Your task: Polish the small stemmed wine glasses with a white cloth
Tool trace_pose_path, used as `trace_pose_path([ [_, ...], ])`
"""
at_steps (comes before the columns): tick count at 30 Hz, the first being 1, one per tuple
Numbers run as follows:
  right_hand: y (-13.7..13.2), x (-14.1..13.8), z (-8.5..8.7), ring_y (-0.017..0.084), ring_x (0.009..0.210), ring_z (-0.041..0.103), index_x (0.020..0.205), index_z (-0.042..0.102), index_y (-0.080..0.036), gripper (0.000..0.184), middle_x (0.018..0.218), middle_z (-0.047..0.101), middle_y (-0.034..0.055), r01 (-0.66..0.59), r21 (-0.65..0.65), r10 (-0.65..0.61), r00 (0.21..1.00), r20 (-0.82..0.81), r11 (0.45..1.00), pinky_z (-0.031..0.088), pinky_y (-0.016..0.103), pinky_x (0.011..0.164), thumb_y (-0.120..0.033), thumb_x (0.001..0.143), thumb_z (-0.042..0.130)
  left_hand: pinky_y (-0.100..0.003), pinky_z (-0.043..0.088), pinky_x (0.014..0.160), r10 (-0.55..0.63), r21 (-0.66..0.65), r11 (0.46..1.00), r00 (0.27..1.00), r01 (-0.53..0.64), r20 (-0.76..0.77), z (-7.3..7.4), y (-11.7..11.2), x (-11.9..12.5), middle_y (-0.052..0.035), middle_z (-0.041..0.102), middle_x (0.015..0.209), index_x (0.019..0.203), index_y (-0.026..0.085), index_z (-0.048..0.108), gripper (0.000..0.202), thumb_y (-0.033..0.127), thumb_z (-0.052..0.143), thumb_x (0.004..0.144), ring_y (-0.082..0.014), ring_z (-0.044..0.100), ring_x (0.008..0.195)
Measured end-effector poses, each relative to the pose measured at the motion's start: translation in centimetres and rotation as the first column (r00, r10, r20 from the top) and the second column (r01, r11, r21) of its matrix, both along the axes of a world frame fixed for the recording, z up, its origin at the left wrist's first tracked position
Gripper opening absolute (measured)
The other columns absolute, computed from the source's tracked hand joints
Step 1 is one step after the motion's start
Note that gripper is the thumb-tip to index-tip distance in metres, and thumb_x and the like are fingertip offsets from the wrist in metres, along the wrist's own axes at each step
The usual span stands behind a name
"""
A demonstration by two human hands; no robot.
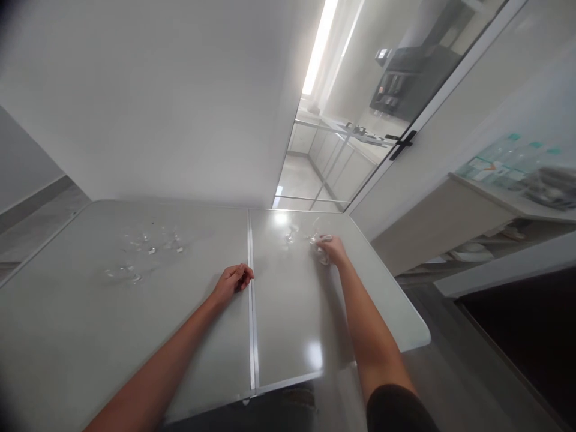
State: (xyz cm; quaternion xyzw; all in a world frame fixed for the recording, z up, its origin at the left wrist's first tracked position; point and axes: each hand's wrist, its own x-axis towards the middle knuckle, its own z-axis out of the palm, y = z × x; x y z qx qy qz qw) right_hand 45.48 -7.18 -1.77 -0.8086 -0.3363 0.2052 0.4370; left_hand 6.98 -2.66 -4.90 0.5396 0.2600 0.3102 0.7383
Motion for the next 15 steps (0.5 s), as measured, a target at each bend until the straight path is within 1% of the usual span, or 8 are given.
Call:
trace_pose_path([
  [3,-3.1,-1.3,-0.6,0.026,0.067,0.067,0.073,0.074,-0.012,0.033,0.064,0.071,0.0098,0.044,-0.051,-0.042,0.998,0.049,0.998,0.046,0.031,0.059,-0.040,0.056,0.072,-0.024,0.023,0.048,0.028,-0.018,0.999,0.999,-0.028,0.019,-0.4,-0.2,0.2,-0.0006,0.052,0.061,0.078,0.014,0.068,0.057,0.068,0.054,0.088,-0.0085,0.040,0.049],
  [5,-5.2,-2.8,-1.5,0.029,0.072,0.068,0.068,0.073,-0.016,0.029,0.067,0.072,0.0120,0.112,-0.108,-0.087,0.974,0.211,0.988,0.045,0.033,0.062,-0.043,0.061,0.069,-0.024,0.023,0.047,0.049,-0.024,0.999,0.998,-0.049,0.040,-0.8,-0.3,0.5,0.0007,0.050,0.058,0.077,0.014,0.067,0.057,0.068,0.057,0.086,-0.0083,0.038,0.047],
  [8,-7.1,-6.7,-2.3,0.033,0.079,0.069,0.084,0.076,-0.022,0.031,0.080,0.076,0.0115,0.065,-0.133,-0.004,0.907,0.420,0.989,0.047,0.038,0.070,-0.049,0.073,0.063,-0.025,0.025,0.047,0.097,-0.085,0.992,0.990,-0.089,0.104,-1.4,0.0,1.0,0.0013,0.050,0.058,0.079,0.014,0.065,0.058,0.071,0.058,0.083,-0.0086,0.039,0.046],
  [10,-7.2,-11.1,-1.7,0.031,0.075,0.069,0.091,0.074,-0.024,0.031,0.078,0.074,0.0102,0.043,-0.021,-0.027,0.869,0.494,0.999,0.048,0.039,0.073,-0.049,0.082,0.059,-0.025,0.024,0.047,0.136,-0.184,0.977,0.976,-0.104,0.171,-1.7,0.5,1.0,0.0007,0.050,0.058,0.072,0.016,0.057,0.058,0.074,0.057,0.083,-0.0089,0.039,0.045],
  [12,-6.2,-17.1,-0.1,0.030,0.073,0.068,0.101,0.073,-0.022,0.031,0.082,0.074,0.0109,-0.093,0.150,0.006,0.867,0.498,0.984,0.049,0.039,0.073,-0.046,0.088,0.057,-0.025,0.023,0.046,0.169,-0.318,0.945,0.949,-0.079,0.267,-1.7,1.1,0.7,0.0016,0.046,0.059,0.064,0.019,0.045,0.060,0.075,0.057,0.083,-0.0081,0.035,0.045],
  [13,-5.4,-20.5,0.9,0.029,0.075,0.068,0.105,0.071,-0.021,0.030,0.087,0.075,0.0112,-0.203,0.217,0.073,0.869,0.489,0.955,0.050,0.039,0.073,-0.043,0.090,0.057,-0.025,0.023,0.046,0.205,-0.380,0.922,0.929,-0.078,0.307,-1.7,1.3,0.4,0.0027,0.042,0.058,0.062,0.020,0.039,0.062,0.075,0.057,0.082,-0.0079,0.033,0.046],
  [14,-4.3,-24.1,2.0,0.028,0.076,0.068,0.108,0.070,-0.022,0.028,0.091,0.075,0.0103,-0.356,0.255,0.198,0.850,0.488,0.899,0.051,0.038,0.073,-0.040,0.091,0.057,-0.025,0.024,0.047,0.248,-0.426,0.900,0.914,-0.094,0.322,-1.6,1.5,0.1,0.0038,0.037,0.057,0.062,0.021,0.033,0.062,0.074,0.058,0.082,-0.0079,0.031,0.047],
  [15,-3.1,-27.6,3.2,0.028,0.080,0.069,0.112,0.069,-0.024,0.027,0.097,0.075,0.0091,-0.535,0.248,0.370,0.787,0.493,0.808,0.052,0.038,0.075,-0.036,0.091,0.057,-0.025,0.025,0.047,0.292,-0.459,0.880,0.902,-0.123,0.319,-1.5,1.7,-0.3,0.0046,0.033,0.056,0.062,0.021,0.029,0.063,0.072,0.059,0.084,-0.0083,0.030,0.048],
])
